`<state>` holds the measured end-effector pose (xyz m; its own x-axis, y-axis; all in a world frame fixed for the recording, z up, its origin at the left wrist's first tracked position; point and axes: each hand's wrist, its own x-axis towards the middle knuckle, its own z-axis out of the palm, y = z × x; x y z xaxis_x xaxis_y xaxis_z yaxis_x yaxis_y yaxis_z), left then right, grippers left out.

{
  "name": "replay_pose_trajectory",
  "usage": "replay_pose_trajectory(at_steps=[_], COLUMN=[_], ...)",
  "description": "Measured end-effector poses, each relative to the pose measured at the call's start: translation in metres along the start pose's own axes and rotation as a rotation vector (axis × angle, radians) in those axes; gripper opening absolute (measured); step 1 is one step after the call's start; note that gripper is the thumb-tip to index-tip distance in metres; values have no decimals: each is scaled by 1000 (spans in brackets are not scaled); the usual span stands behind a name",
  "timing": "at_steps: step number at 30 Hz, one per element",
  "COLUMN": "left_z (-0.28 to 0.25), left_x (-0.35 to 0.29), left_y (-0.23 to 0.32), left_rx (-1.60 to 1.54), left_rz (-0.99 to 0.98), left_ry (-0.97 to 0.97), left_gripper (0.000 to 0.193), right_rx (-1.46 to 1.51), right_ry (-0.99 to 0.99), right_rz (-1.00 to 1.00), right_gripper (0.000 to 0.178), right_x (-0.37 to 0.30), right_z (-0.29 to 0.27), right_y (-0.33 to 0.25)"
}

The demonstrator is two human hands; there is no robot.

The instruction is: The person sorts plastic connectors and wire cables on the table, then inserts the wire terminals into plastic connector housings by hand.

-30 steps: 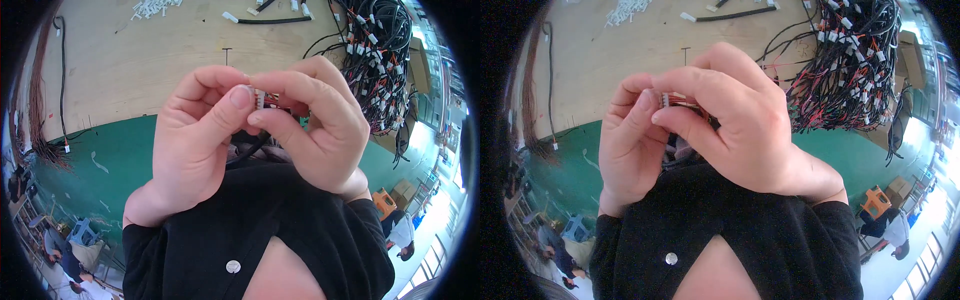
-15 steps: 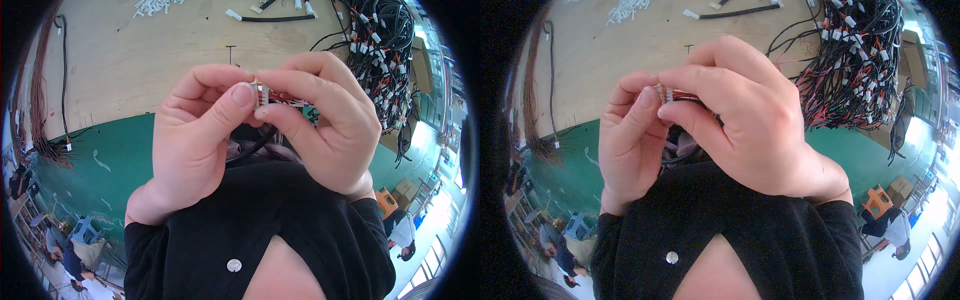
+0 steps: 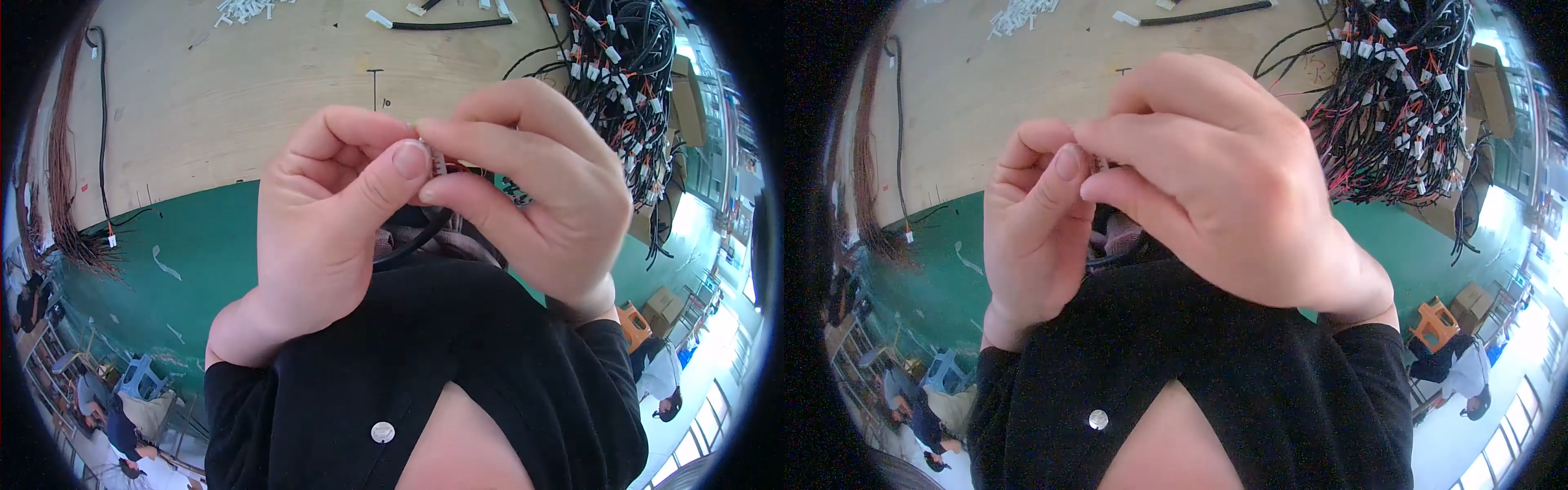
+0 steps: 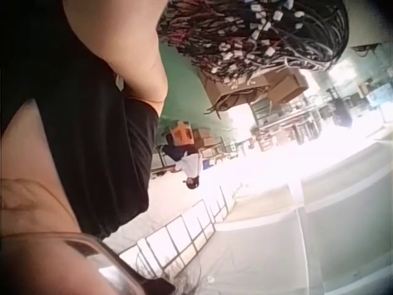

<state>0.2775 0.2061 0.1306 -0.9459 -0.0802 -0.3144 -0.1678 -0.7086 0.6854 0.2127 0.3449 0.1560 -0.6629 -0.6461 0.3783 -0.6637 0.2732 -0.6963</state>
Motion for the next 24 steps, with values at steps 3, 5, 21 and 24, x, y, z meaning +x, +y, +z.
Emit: replay_pose_trajectory(at_steps=[3, 5, 21, 24], left_z=[-3, -2, -4, -5], left_x=[1, 0, 4, 5], left_y=[-2, -2, 9, 4], left_rx=[-95, -88, 2, 44], left_rz=[-70, -50, -154, -109], left_ry=[-56, -66, -131, -137], left_gripper=[10, 10, 9, 8], right_rx=[157, 269, 85, 59], right_ry=[32, 82, 10, -16], right_rz=[107, 228, -11, 2], right_gripper=[28, 28, 28, 28], right_x=[-7, -11, -14, -16], right_z=[7, 8, 0, -2], right_y=[1, 0, 4, 5])
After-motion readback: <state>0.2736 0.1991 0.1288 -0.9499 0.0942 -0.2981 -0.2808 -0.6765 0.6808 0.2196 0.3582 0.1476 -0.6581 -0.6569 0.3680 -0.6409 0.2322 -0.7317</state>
